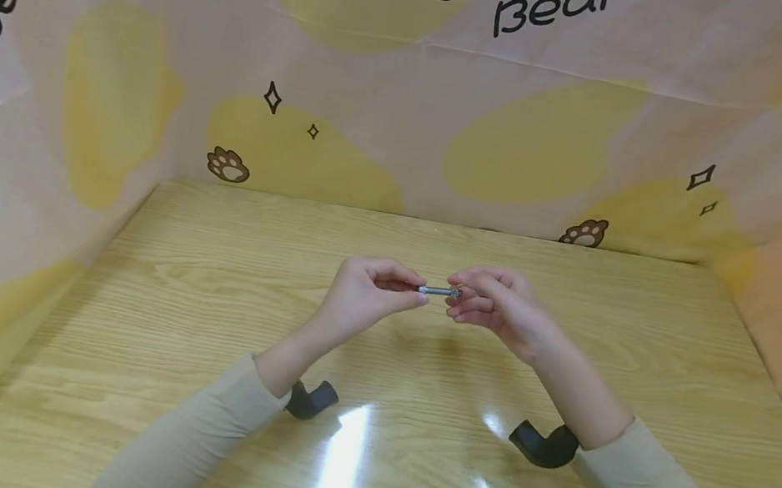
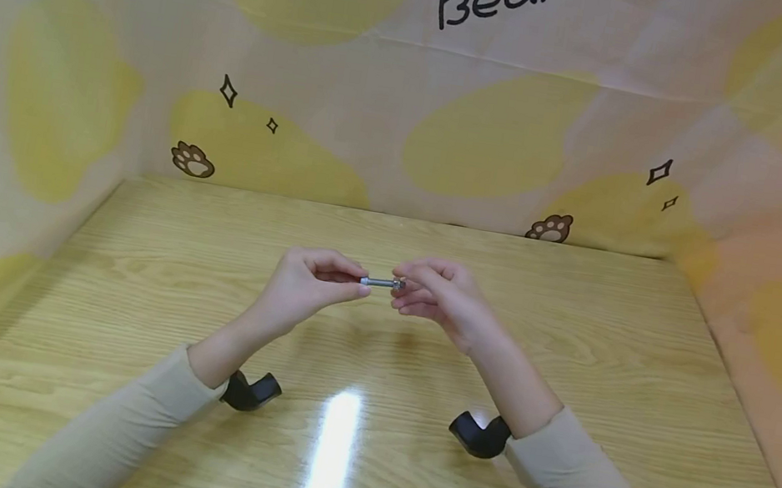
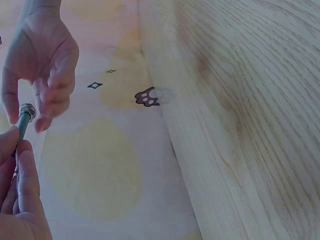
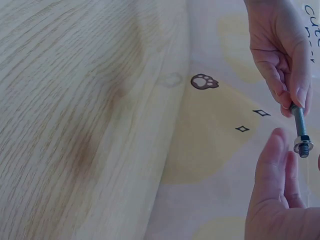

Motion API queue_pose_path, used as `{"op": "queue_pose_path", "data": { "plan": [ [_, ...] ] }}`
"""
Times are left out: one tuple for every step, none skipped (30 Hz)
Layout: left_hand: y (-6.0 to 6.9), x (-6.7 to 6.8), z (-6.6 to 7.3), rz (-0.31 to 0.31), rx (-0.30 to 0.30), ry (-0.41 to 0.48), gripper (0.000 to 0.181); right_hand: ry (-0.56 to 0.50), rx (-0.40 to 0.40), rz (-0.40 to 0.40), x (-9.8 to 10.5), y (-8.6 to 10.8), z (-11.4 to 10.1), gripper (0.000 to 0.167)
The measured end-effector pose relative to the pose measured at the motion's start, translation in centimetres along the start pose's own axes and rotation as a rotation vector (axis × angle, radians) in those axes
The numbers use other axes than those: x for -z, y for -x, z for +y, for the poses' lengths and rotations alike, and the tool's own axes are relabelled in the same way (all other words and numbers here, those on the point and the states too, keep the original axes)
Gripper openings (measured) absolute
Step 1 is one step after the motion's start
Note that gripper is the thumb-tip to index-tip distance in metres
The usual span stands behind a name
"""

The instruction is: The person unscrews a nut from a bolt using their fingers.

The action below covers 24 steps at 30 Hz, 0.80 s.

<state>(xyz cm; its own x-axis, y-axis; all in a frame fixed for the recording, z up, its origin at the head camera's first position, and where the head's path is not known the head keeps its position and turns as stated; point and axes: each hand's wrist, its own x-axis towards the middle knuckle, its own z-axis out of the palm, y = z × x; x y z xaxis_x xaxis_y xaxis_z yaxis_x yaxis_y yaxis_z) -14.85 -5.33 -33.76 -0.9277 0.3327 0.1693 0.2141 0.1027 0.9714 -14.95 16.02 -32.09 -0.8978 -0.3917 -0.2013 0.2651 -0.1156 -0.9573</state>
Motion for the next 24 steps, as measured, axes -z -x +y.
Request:
{"op": "queue_pose_path", "data": {
  "plan": [
    [0.01, 0.01, -0.01, 0.000, -0.002, -0.001, 0.015, 0.008, -0.015, -0.001, -0.05, 0.00, -0.01, 0.015],
    [0.01, 0.03, 0.01, -0.001, -0.003, -0.002, 0.015, 0.014, -0.023, -0.003, -0.08, 0.01, -0.02, 0.016],
    [0.01, 0.03, 0.03, -0.003, -0.003, -0.003, 0.015, 0.019, -0.028, -0.004, -0.11, 0.02, 0.00, 0.017],
    [0.01, 0.03, 0.03, -0.005, -0.004, -0.002, 0.015, 0.020, -0.033, -0.002, -0.12, 0.04, 0.00, 0.016],
    [0.00, 0.03, 0.03, -0.007, -0.005, -0.002, 0.015, 0.024, -0.030, -0.002, -0.13, 0.04, 0.00, 0.016],
    [-0.01, 0.03, 0.01, -0.009, -0.006, -0.001, 0.015, 0.030, -0.020, -0.002, -0.11, 0.03, 0.02, 0.014],
    [-0.03, 0.03, 0.00, -0.011, -0.006, -0.001, 0.015, 0.035, -0.009, -0.005, -0.05, 0.01, 0.06, 0.014],
    [-0.03, 0.04, 0.01, -0.011, -0.006, -0.002, 0.015, 0.046, 0.006, -0.007, 0.00, 0.02, 0.08, 0.013],
    [-0.03, 0.04, 0.00, -0.010, -0.007, -0.001, 0.015, 0.058, 0.019, -0.012, 0.05, 0.02, 0.10, 0.014],
    [-0.03, 0.05, 0.00, -0.009, -0.008, 0.000, 0.015, 0.068, 0.035, -0.020, 0.11, 0.04, 0.12, 0.015],
    [-0.01, 0.06, -0.01, -0.008, -0.010, -0.001, 0.015, 0.077, 0.050, -0.029, 0.17, 0.05, 0.14, 0.019],
    [0.01, 0.07, 0.00, -0.009, -0.011, 0.001, 0.015, 0.077, 0.062, -0.039, 0.24, 0.07, 0.17, 0.021],
    [0.04, 0.07, 0.03, -0.009, -0.010, 0.001, 0.015, 0.069, 0.070, -0.051, 0.28, 0.11, 0.15, 0.023],
    [0.06, 0.06, 0.05, -0.009, -0.010, 0.004, 0.015, 0.059, 0.073, -0.059, 0.28, 0.15, 0.09, 0.024],
    [0.07, 0.05, 0.08, -0.010, -0.013, 0.008, 0.015, 0.038, 0.071, -0.063, 0.29, 0.16, 0.04, 0.022],
    [0.07, 0.04, 0.12, -0.012, -0.015, 0.010, 0.015, 0.020, 0.068, -0.067, 0.29, 0.16, -0.04, 0.019],
    [0.07, 0.04, 0.16, -0.014, -0.018, 0.013, 0.015, 0.007, 0.060, -0.067, 0.30, 0.16, -0.11, 0.016],
    [0.06, 0.03, 0.21, -0.016, -0.018, 0.018, 0.015, -0.002, 0.053, -0.069, 0.28, 0.16, -0.18, 0.013],
    [0.05, 0.03, 0.25, -0.017, -0.020, 0.020, 0.015, -0.006, 0.047, -0.069, 0.27, 0.16, -0.26, 0.013],
    [0.03, 0.04, 0.29, -0.017, -0.022, 0.023, 0.015, -0.002, 0.044, -0.068, 0.24, 0.15, -0.31, 0.013],
    [0.02, 0.06, 0.32, -0.019, -0.021, 0.024, 0.015, 0.007, 0.046, -0.068, 0.22, 0.16, -0.35, 0.013],
    [0.02, 0.08, 0.35, -0.019, -0.018, 0.024, 0.015, 0.023, 0.051, -0.069, 0.19, 0.18, -0.38, 0.013],
    [0.03, 0.10, 0.37, -0.019, -0.016, 0.023, 0.015, 0.043, 0.058, -0.070, 0.18, 0.20, -0.39, 0.013],
    [0.03, 0.12, 0.37, -0.019, -0.011, 0.022, 0.015, 0.062, 0.067, -0.070, 0.16, 0.21, -0.41, 0.015]
  ]
}}
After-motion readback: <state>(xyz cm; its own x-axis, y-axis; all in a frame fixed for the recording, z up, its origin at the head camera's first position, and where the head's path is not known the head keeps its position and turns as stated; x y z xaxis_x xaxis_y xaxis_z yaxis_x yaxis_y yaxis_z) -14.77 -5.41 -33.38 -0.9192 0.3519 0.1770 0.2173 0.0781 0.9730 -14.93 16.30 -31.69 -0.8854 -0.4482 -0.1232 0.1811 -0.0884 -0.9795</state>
